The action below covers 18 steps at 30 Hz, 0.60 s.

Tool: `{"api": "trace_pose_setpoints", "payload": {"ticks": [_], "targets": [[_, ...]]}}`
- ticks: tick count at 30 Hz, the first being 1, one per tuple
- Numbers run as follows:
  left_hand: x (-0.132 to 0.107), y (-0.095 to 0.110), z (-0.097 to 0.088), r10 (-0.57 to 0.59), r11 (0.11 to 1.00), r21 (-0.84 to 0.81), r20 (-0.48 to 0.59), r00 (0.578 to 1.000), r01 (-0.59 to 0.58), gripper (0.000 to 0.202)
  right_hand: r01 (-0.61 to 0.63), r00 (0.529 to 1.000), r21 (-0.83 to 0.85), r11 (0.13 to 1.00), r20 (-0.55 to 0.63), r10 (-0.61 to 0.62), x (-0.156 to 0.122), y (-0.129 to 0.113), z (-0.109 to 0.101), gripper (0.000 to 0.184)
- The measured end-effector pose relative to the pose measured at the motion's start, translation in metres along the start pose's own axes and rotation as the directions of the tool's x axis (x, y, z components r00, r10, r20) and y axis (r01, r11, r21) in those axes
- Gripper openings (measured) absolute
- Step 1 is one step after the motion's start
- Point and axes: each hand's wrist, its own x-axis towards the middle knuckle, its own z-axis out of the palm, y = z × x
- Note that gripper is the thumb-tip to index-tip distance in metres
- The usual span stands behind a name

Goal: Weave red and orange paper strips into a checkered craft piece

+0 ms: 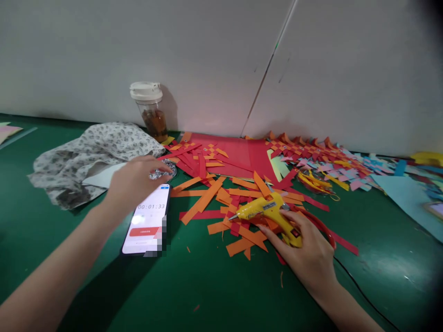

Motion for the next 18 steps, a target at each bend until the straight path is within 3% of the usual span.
{"api": "trace_pose_setpoints", "payload": {"ticks": [3, 5, 9, 13, 18], "targets": [[0.018, -0.029, -0.013, -0.083, 0.991, 0.111, 0.085, 0.993, 0.073, 0.023, -0.006, 1.000, -0.021, 1.000, -0.003, 0.006, 0.001, -0.001, 0.000, 0.045], [0.025, -0.038, -0.016, -0.107, 0.991, 0.102, 0.157, 0.982, 0.092, 0.025, -0.006, 1.000, -0.024, 1.000, -0.016, 0.006, 0.001, -0.001, 0.001, 0.046], [0.036, -0.034, -0.012, -0.112, 0.993, 0.041, 0.194, 0.975, 0.106, 0.027, -0.018, 1.000, -0.018, 1.000, -0.008, 0.018, 0.000, 0.001, 0.003, 0.048], [0.050, -0.026, -0.002, -0.048, 0.999, -0.003, 0.205, 0.978, 0.050, 0.023, -0.036, 0.999, -0.033, 0.999, -0.011, 0.036, -0.003, 0.004, 0.005, 0.047], [0.058, -0.035, 0.002, -0.039, 0.999, 0.005, 0.199, 0.979, 0.039, 0.023, -0.101, 0.994, -0.025, 0.995, 0.038, 0.102, -0.005, 0.004, 0.005, 0.048]]}}
